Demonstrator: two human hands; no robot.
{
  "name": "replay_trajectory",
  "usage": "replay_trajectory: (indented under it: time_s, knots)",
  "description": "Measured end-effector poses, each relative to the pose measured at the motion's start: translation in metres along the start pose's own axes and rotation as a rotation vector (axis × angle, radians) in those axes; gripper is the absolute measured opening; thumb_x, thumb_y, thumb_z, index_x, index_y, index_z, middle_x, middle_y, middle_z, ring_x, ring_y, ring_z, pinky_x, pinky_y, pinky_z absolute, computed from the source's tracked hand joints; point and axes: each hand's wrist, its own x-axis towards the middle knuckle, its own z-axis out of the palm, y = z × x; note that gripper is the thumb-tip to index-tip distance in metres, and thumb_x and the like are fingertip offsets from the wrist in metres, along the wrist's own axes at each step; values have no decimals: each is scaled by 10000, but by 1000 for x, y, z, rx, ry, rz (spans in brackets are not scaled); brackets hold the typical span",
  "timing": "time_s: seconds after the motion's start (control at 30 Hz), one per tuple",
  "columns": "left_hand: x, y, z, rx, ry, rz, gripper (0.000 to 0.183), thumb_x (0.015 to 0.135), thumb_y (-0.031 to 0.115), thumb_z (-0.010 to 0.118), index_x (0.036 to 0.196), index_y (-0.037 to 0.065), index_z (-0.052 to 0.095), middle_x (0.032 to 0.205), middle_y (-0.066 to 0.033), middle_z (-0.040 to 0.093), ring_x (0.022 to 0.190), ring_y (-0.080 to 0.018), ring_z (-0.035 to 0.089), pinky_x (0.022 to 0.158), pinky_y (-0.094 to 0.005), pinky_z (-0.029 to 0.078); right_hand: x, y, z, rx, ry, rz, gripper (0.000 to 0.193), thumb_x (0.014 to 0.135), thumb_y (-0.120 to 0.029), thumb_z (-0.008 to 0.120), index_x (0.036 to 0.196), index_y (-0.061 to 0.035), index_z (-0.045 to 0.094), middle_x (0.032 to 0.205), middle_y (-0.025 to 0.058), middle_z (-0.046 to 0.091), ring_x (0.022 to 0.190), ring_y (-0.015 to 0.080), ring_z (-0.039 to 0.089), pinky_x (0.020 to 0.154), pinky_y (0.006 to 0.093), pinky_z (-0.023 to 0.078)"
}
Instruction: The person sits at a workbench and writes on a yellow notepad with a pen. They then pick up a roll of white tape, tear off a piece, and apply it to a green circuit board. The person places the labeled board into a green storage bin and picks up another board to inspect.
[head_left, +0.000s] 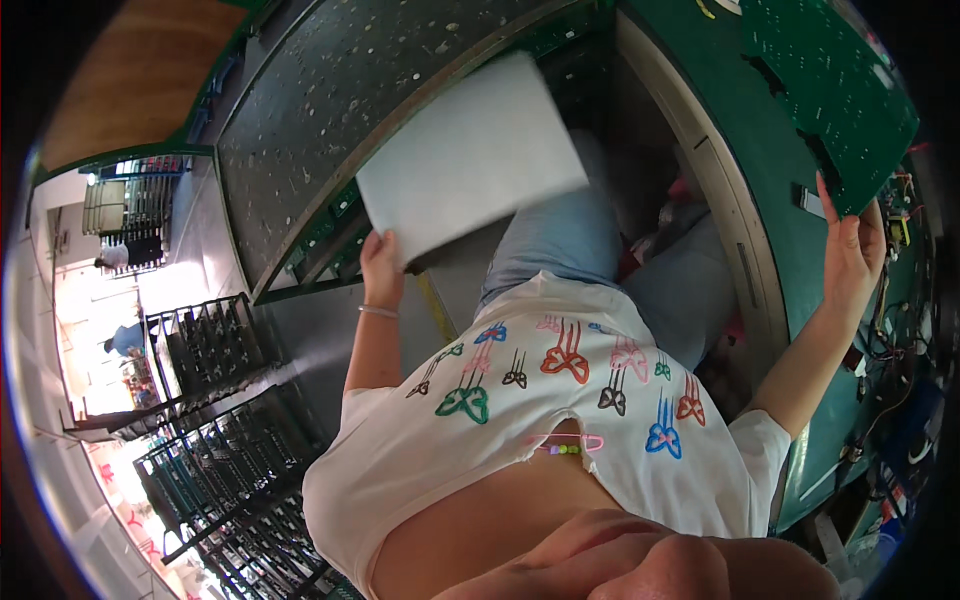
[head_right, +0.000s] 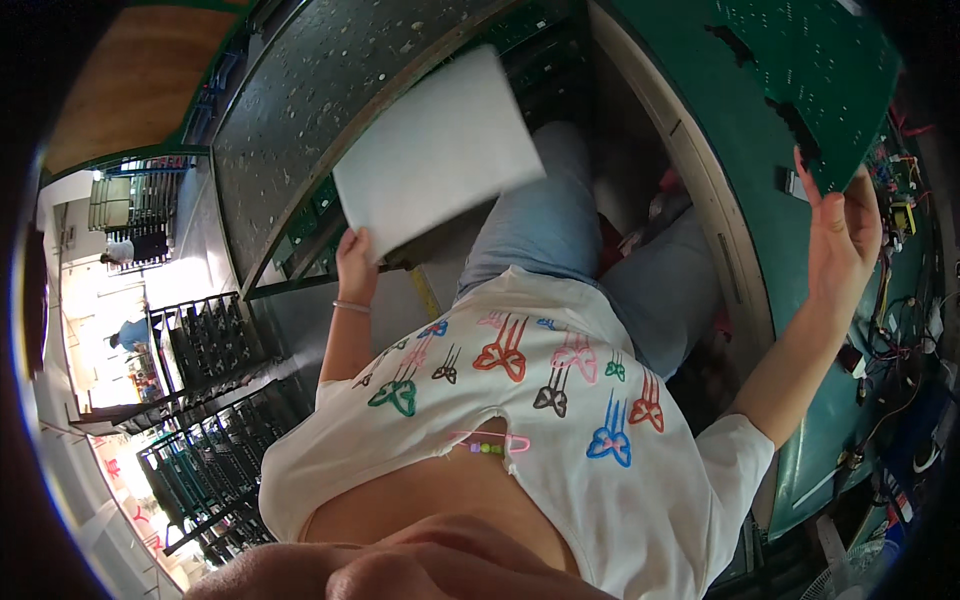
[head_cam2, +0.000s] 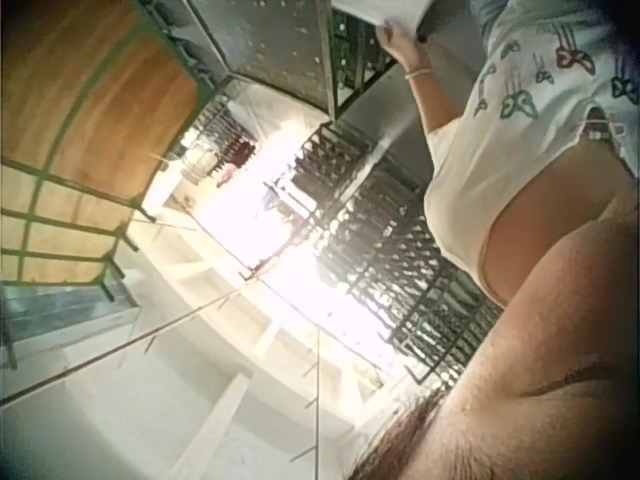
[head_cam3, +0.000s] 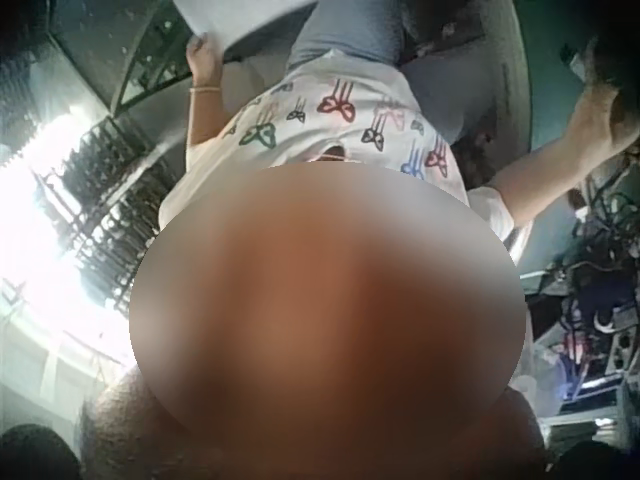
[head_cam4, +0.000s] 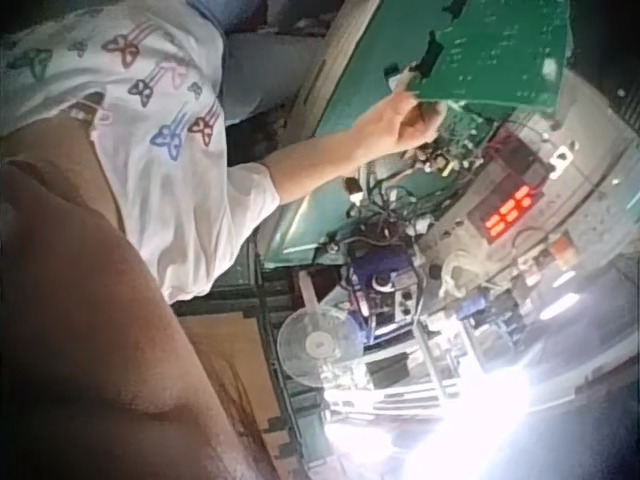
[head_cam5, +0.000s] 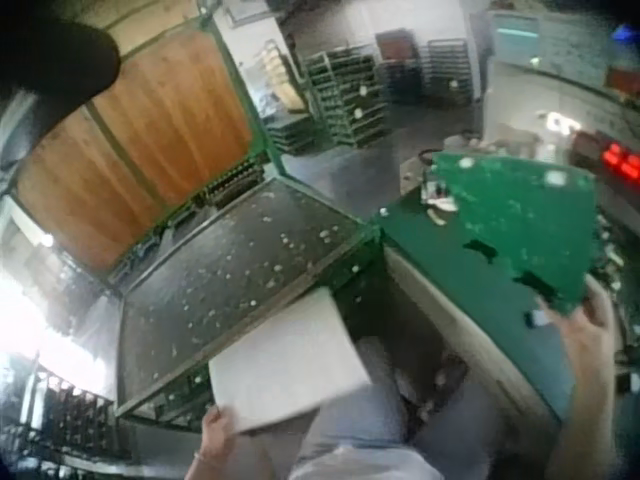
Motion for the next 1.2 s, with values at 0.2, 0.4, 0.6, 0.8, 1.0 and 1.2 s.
replay_trajectory:
  time_s: [0.2, 0.4, 0.6, 0.8, 1.0, 1.2]
  knots:
    - [56, 18, -38, 1, 239, 83, 261, 963, 195, 583, 1161, 29, 551, 1057, -36, 604, 1015, -187, 590, 839, -407, 507, -8, -1, 1, -19, 1, 39, 472, 909, -253, 664, 1244, 56, 540, 1235, 117, 580, 1182, 263, 544, 1085, 502, 366]
    - [110, 21, -56, 13, 240, 183, 206, 958, 186, 575, 1139, 87, 582, 1013, -6, 597, 941, -154, 575, 759, -365, 485, -30, -9, -4, -49, 100, 44, 491, 905, -243, 668, 1266, 57, 525, 1232, 116, 585, 1178, 265, 554, 1084, 485, 366]
    - [94, 7, -78, -140, 185, 198, 160, 995, 208, 525, 1144, 182, 574, 1040, 47, 598, 970, -135, 561, 720, -363, 421, -50, -8, -14, -93, 76, 76, 516, 899, -242, 674, 1280, 66, 511, 1245, 120, 577, 1193, 222, 537, 1078, 485, 372]
    - [107, 18, -56, 39, 330, 268, 233, 959, 192, 578, 1162, 79, 576, 1066, -35, 615, 995, -193, 595, 851, -453, 455, -53, -8, -10, -115, 63, 100, 539, 902, -226, 669, 1314, 63, 479, 1259, 121, 572, 1212, 223, 528, 1064, 473, 385]
    - [175, -3, -50, 821, 581, 806, 200, 943, 218, 601, 1044, 54, 659, 964, -132, 674, 857, -220, 650, 739, -403, 532, -62, -14, -2, -99, 72, 99, 552, 895, -222, 681, 1317, 67, 472, 1237, 113, 590, 1158, 212, 569, 1040, 461, 411]
    - [217, -29, -89, 1752, 874, 804, 558, 986, 411, 441, 694, 14, 703, 674, -180, 676, 600, -331, 654, 521, -471, 451, -67, -10, 9, 274, 170, 172, 542, 853, -289, 733, 1228, 51, 539, 1222, 123, 610, 1157, 242, 579, 1055, 564, 394]
